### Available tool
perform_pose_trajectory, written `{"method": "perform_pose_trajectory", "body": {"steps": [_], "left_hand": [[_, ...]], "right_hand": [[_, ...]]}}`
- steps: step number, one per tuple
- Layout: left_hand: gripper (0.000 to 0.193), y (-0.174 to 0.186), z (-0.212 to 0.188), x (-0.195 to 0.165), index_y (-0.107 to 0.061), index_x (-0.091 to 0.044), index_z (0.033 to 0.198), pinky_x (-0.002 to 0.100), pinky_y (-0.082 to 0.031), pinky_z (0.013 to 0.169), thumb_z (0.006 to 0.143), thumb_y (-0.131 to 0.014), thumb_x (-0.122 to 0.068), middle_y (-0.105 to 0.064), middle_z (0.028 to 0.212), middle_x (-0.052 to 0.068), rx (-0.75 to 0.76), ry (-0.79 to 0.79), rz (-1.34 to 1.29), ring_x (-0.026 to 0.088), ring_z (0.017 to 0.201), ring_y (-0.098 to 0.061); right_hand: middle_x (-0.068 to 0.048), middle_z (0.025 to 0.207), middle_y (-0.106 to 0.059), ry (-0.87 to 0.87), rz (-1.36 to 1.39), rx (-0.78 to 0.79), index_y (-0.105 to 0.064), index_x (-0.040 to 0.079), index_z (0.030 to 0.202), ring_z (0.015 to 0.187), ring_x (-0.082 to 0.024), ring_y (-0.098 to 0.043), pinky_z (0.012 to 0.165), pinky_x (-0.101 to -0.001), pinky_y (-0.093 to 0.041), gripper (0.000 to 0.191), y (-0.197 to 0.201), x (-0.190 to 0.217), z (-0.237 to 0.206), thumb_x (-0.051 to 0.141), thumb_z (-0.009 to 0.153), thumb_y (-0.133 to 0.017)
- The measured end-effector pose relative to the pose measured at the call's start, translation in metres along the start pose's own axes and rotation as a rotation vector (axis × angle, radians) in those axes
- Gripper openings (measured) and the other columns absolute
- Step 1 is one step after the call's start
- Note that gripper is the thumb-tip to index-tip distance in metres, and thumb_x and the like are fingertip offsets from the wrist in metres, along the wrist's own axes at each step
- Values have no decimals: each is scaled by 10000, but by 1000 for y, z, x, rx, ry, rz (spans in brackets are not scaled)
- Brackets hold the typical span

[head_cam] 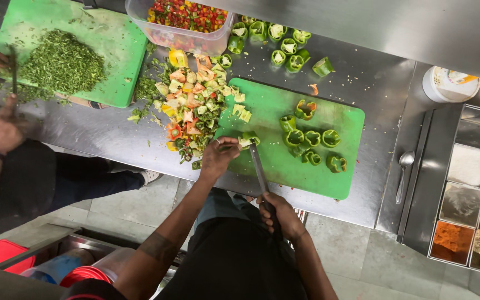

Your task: The person uses a knife to cut green bell peppers into rings on a green cutting board. Another person chops herbs on a separate board nearby. The workspace includes a stainless steel counter, a container of mixed chopped vegetables, and a spice rack.

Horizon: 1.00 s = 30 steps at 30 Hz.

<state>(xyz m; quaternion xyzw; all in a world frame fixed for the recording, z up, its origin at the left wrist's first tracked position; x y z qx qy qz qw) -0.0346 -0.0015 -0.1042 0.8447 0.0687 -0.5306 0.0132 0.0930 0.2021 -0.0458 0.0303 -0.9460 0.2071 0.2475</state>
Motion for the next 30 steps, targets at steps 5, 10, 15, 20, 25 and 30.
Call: {"method": "perform_pose_trajectory", "body": {"steps": [5, 10, 15, 20, 25, 30], "left_hand": [[279, 3, 3, 23, -680, 64, 1124, 331, -640, 877, 883, -766, -47, -713, 1063, 138, 66, 45, -325, 212, 959, -724], [249, 3, 1, 27, -694, 74, 1141, 328, -648, 881, 911, -718, -18, -716, 1041, 144, 93, 91, -366, 226, 957, -738], [231, 3, 2, 25, -678, 75, 1126, 317, -658, 812, 911, -708, -2, -751, 1038, 166, 60, 186, -258, 244, 936, -765], [246, -2, -5, 25, -661, 86, 1128, 301, -681, 738, 901, -688, -5, -769, 1019, 202, 78, 171, -172, 253, 891, -795], [258, -2, -6, 32, -655, 64, 1138, 302, -668, 717, 908, -704, -42, -774, 1016, 190, 20, 246, -152, 234, 865, -791], [281, -3, -7, 28, -647, 71, 1130, 298, -657, 706, 893, -733, -54, -779, 981, 173, -1, 252, -154, 219, 846, -787]], "right_hand": [[12, 609, -401, 3, -48, -18, -565, 84, 1019, 487, -109, -395, 410, -284, -358, 365, 0, 7, -4, 405, 1032, -391], [10, 598, -399, -32, -35, -2, -563, 80, 1015, 460, -107, -375, 393, -277, -337, 371, -4, 8, -10, 401, 1042, -377], [15, 588, -383, -30, 91, 94, -557, 66, 1013, 441, -97, -354, 379, -270, -324, 368, -14, 8, -5, 386, 1061, -381], [8, 588, -390, -34, 94, 99, -555, 70, 1016, 443, -103, -364, 383, -272, -328, 367, -14, 6, 2, 396, 1062, -393], [6, 613, -414, -21, -50, -4, -564, 77, 1023, 461, -101, -381, 401, -271, -355, 378, -5, 4, 1, 409, 1046, -384], [11, 615, -415, 1, -55, 43, -562, 75, 1031, 459, -98, -373, 396, -276, -354, 391, -8, 5, -1, 424, 1040, -388]]}}
Point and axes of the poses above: each hand's wrist, its own z-axis towards the middle knuckle, its own y-axis out of the back of the hand, x = y × z, the point moved 8 cm from there along z, towards the middle knuckle
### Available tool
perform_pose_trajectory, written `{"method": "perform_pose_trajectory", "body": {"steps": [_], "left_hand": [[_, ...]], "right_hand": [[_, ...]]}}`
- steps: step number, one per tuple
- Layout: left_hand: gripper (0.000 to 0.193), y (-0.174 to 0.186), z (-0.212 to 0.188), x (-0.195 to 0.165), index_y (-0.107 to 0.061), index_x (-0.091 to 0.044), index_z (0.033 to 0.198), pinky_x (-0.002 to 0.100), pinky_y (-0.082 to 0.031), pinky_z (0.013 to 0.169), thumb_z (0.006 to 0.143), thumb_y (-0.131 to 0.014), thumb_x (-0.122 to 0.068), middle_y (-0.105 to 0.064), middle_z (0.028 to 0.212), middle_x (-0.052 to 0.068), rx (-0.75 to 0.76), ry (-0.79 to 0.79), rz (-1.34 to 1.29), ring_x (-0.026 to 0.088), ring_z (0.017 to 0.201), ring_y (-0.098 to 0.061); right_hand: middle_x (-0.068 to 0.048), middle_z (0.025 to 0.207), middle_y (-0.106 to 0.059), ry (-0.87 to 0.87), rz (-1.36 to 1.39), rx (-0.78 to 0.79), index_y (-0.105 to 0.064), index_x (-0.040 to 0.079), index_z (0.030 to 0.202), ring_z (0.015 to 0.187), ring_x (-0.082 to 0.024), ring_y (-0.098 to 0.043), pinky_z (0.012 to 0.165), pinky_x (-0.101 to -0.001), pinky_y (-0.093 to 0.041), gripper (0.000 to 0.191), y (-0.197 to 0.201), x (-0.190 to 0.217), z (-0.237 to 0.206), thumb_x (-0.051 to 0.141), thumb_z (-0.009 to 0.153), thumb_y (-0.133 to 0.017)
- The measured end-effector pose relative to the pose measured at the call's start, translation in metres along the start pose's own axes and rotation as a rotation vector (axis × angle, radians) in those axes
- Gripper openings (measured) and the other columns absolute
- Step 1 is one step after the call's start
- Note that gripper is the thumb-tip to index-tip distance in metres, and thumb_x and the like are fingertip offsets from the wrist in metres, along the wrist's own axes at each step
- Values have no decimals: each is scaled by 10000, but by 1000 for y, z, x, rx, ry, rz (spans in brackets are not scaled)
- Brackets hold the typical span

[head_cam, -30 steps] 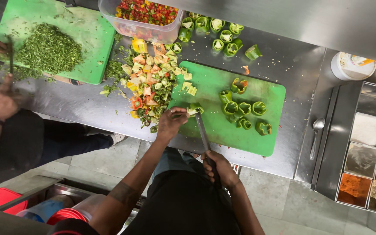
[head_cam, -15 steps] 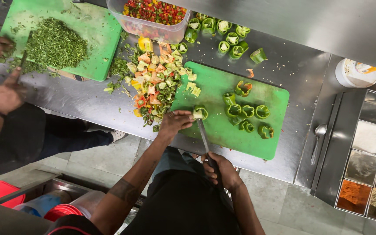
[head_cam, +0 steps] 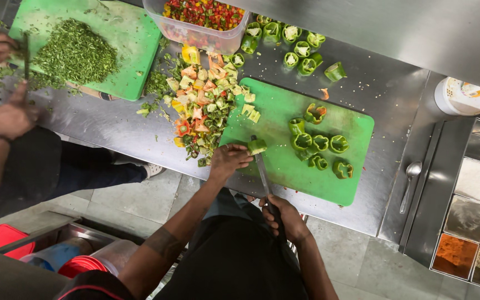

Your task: The person uses a knife to cut green bell peppers into rings on a green cutting board. Another person chops herbs on a separate board nearby. The workspace includes a stainless steel counter, a container of mixed chopped vegetables, and a spice rack.

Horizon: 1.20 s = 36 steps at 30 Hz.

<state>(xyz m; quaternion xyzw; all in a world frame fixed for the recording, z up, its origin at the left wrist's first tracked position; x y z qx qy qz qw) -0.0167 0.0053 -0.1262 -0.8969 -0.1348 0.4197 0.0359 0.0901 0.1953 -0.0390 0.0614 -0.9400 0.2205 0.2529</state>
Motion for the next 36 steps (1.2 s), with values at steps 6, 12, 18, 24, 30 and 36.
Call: {"method": "perform_pose_trajectory", "body": {"steps": [6, 12, 18, 24, 30, 36], "left_hand": [[310, 0, 3, 4, -634, 88, 1124, 298, -650, 704, 881, -761, -58, -771, 960, 175, 34, -29, -54, 224, 838, -781], [281, 1, 8, 11, -623, 91, 1107, 306, -663, 724, 881, -747, -23, -765, 962, 187, 59, -111, -124, 245, 860, -785], [269, 3, 9, 15, -623, 90, 1116, 326, -664, 760, 889, -731, -4, -764, 995, 201, 37, -59, -166, 261, 887, -781], [276, 2, 13, 22, -633, 91, 1132, 328, -674, 788, 885, -724, 8, -762, 1017, 212, 77, -84, -156, 266, 901, -786], [251, 0, 20, 33, -649, 90, 1115, 328, -671, 780, 882, -719, 32, -753, 1001, 192, 96, -151, -197, 263, 876, -777], [226, -3, 12, 35, -645, 94, 1114, 325, -666, 790, 898, -703, 62, -745, 999, 185, 96, -179, -232, 230, 867, -757]], "right_hand": [[13, 614, -413, -12, 26, 7, -553, 81, 1037, 460, -95, -377, 402, -272, -356, 380, -1, -2, 1, 423, 1039, -386], [21, 585, -384, -8, 101, 64, -553, 76, 1016, 437, -86, -344, 381, -267, -330, 376, -7, 0, 1, 410, 1051, -385], [20, 581, -395, -17, 86, 42, -554, 72, 1004, 427, -82, -349, 374, -261, -329, 385, -8, -1, -7, 410, 1055, -376], [33, 577, -363, -54, 222, 96, -559, 63, 997, 412, -69, -330, 350, -243, -299, 415, -14, -4, -12, 416, 1079, -357], [22, 596, -371, -10, 315, 226, -547, 52, 1003, 412, -76, -347, 345, -247, -302, 415, -19, 5, 1, 410, 1083, -352], [17, 612, -389, -63, 383, 261, -551, 44, 1037, 427, -80, -367, 347, -246, -307, 397, -27, 15, 10, 399, 1083, -379]]}}
Point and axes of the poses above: each hand's wrist, its own z-axis towards the middle knuckle, its own y-axis out of the back of the hand, x = y × z, the point moved 8 cm from there along z, towards the middle knuckle
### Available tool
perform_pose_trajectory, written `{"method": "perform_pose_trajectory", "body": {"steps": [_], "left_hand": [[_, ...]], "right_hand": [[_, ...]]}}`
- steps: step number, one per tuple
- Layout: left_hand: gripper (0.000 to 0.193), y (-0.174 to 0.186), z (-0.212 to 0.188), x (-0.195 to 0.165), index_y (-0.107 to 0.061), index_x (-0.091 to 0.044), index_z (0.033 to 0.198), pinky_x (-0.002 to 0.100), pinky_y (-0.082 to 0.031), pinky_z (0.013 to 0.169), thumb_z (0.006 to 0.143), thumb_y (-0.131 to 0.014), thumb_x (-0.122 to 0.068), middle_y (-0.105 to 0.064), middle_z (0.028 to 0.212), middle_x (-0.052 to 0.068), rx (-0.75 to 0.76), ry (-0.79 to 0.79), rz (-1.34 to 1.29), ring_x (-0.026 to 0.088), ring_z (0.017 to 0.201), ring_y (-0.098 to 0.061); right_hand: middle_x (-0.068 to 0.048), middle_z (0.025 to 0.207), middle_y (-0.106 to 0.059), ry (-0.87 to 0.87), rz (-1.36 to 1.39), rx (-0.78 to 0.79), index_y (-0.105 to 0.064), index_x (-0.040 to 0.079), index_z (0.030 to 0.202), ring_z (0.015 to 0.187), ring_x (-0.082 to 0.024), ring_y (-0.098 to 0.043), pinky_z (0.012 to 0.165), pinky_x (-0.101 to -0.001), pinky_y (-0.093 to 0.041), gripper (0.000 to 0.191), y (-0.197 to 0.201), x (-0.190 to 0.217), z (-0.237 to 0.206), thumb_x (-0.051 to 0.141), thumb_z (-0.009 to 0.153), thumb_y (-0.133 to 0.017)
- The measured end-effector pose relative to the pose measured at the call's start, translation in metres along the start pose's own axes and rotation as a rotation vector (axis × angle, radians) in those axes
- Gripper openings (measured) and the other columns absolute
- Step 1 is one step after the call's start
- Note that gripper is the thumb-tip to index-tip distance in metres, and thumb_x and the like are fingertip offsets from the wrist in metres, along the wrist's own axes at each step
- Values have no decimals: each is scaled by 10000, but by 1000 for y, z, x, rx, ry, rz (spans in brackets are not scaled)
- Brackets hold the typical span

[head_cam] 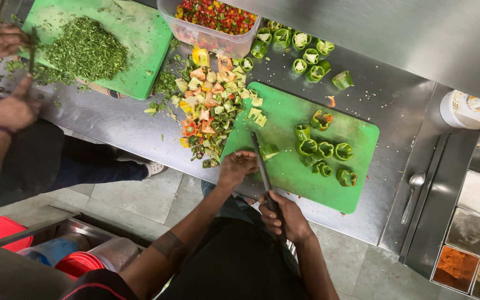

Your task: The person uses a knife to cut green bell peppers into rings on a green cutting board. Another person chops herbs on a separate board nearby. The workspace includes a stainless steel counter, a container of mixed chopped vegetables, and a spice rack.

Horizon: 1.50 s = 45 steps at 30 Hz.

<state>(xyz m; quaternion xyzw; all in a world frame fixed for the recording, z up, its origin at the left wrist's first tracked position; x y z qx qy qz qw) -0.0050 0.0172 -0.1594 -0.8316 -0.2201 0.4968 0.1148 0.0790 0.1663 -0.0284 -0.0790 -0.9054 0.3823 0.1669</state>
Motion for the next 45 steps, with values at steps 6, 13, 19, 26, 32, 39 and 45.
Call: {"method": "perform_pose_trajectory", "body": {"steps": [6, 13, 19, 26, 32, 39, 45], "left_hand": [[230, -11, -8, 9, -639, 89, 1114, 353, -678, 757, 934, -576, -40, -754, 958, 210, -93, 212, -112, 286, 846, -771], [275, -57, -22, 5, -631, 53, 1176, 276, -613, 744, 979, -665, -136, -762, 1037, 166, 54, 512, -455, 219, 901, -741], [252, -78, -18, -27, -686, 99, 1099, 278, -663, 792, 908, -714, -63, -763, 996, 186, 22, 344, -139, 232, 869, -771], [263, -167, 6, -73, -726, -34, 1038, 350, -645, 826, 923, -765, -267, -772, 1013, 127, 163, -233, 743, 258, 920, -792], [218, -160, -29, -86, -686, -50, 886, 500, -481, 910, 804, -775, -231, -660, 1040, 145, 356, -906, 1243, 334, 1029, -597], [74, -63, 20, -172, -723, -89, 944, 474, -479, 840, 878, -696, -71, -690, 1129, 66, -160, -960, 1646, 297, 1024, -611], [271, -84, 25, -203, -724, -112, 1010, 484, -436, 887, 821, -843, -267, -577, 1206, 60, -147, -1076, 1465, 274, 1133, -546]], "right_hand": [[1, 623, -419, 48, -238, -59, -573, 12, 1062, 437, -90, -380, 362, -262, -339, 409, -32, 18, 4, 392, 1083, -423], [-14, 603, -427, 184, -359, -181, -564, 47, 1044, 409, -117, -382, 354, -274, -340, 347, -56, 39, -38, 364, 1057, -422], [-19, 588, -440, 325, -275, -330, -589, 25, 1047, 393, -102, -365, 336, -260, -326, 381, -26, 44, -87, 365, 1036, -418], [-35, 604, -456, 492, -160, -501, -568, 15, 1037, 408, -117, -385, 339, -277, -342, 366, 24, 48, -124, 357, 1019, -437], [-35, 591, -425, 499, -107, -579, -552, 19, 1022, 408, -127, -375, 351, -284, -334, 380, 42, 38, -132, 372, 1017, -412], [-30, 596, -434, 448, -94, -575, -552, 19, 1033, 413, -133, -388, 358, -297, -351, 364, 52, 32, -115, 355, 1001, -415], [-34, 620, -433, 439, -168, -615, -560, 23, 1048, 433, -133, -401, 372, -297, -360, 356, 54, 37, -109, 348, 1002, -424]]}}
Point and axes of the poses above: each hand's wrist, its own z-axis towards the middle knuckle, its own y-axis out of the back of the hand, x = y × z, the point moved 8 cm from there along z, towards the middle knuckle
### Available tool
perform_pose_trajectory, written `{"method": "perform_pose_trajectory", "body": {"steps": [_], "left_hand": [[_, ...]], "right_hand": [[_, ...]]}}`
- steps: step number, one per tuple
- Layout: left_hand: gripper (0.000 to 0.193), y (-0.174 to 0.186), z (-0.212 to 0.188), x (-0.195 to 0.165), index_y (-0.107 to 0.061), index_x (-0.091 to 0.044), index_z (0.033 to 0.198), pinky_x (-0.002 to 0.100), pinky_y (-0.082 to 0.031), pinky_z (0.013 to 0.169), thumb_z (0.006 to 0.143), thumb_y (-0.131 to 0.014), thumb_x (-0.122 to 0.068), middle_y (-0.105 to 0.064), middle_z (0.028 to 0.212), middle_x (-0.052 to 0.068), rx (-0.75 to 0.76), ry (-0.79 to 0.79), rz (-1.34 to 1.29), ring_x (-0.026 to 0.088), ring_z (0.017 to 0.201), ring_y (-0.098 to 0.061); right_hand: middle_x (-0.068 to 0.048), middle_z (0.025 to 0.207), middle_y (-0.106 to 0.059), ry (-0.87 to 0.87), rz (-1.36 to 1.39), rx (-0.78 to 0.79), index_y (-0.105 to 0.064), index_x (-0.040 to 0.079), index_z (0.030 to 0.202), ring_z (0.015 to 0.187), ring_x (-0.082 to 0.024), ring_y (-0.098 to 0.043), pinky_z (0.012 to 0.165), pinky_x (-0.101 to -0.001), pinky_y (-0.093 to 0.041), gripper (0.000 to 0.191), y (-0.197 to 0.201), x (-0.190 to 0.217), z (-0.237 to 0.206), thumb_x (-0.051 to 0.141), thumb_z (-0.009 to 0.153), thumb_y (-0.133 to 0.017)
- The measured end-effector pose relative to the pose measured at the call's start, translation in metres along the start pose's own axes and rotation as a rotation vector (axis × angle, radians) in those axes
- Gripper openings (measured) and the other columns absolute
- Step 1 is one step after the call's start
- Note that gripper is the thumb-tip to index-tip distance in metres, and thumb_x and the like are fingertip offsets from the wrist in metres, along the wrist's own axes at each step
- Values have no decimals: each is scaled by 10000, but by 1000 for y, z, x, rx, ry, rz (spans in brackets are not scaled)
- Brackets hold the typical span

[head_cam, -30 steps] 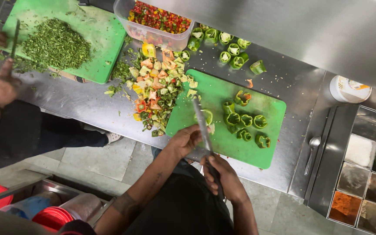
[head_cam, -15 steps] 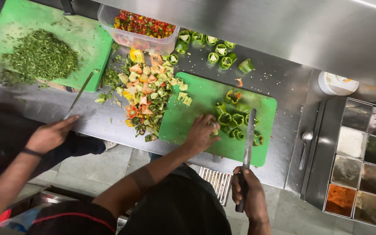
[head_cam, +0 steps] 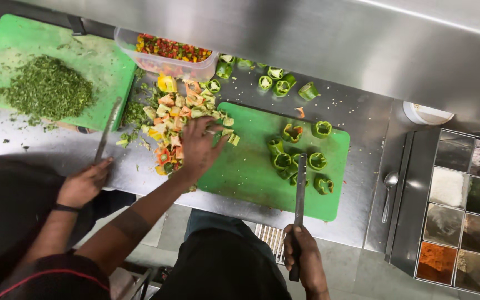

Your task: The person uses a knife to cut green bell peppers into rings on a green cutting board. Another person chops herbs on a separate board nearby. The workspace includes a stainless steel counter, a container of mixed chopped vegetables, and a spice rack.

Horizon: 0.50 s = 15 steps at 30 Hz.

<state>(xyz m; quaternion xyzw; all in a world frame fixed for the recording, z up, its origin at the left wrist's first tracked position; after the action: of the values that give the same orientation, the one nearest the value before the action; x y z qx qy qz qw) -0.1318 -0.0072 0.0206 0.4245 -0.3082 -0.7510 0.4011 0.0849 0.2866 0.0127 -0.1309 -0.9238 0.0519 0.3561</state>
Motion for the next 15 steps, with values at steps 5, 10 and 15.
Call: {"method": "perform_pose_trajectory", "body": {"steps": [5, 10, 15], "left_hand": [[610, -103, 89, -27, -550, -51, 1381, 527, -461, 1032, 857, -808, -228, -520, 1333, 231, 96, 27, -195, 389, 1233, -514], [595, -169, 162, -13, -558, -74, 1334, 494, -496, 1017, 794, -794, -156, -553, 1386, 230, 70, 3, -202, 422, 1261, -537], [512, -151, 115, -11, -565, -29, 1325, 421, -567, 976, 872, -765, -159, -665, 1244, 195, 127, 253, -420, 335, 1109, -673]], "right_hand": [[-45, 635, -458, -55, -20, -65, -574, 5, 1070, 445, -146, -424, 386, -310, -378, 383, -1, -7, -2, 359, 1008, -441], [-60, 608, -460, -96, -91, -136, -595, 21, 1069, 422, -164, -423, 376, -321, -364, 351, 0, -26, -7, 338, 1004, -459], [-67, 591, -478, -112, -126, -97, -628, 24, 1053, 429, -158, -427, 386, -319, -372, 344, -10, -44, -9, 325, 1020, -465]]}}
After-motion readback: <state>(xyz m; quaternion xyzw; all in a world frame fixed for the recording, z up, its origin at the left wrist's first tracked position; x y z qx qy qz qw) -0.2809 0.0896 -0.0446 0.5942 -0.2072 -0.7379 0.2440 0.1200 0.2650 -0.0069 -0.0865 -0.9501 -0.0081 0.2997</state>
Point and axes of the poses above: each hand's wrist, its own z-axis towards the middle knuckle, its own y-axis out of the back of the hand, x = y × z, the point moved 8 cm from there along z, towards the middle knuckle
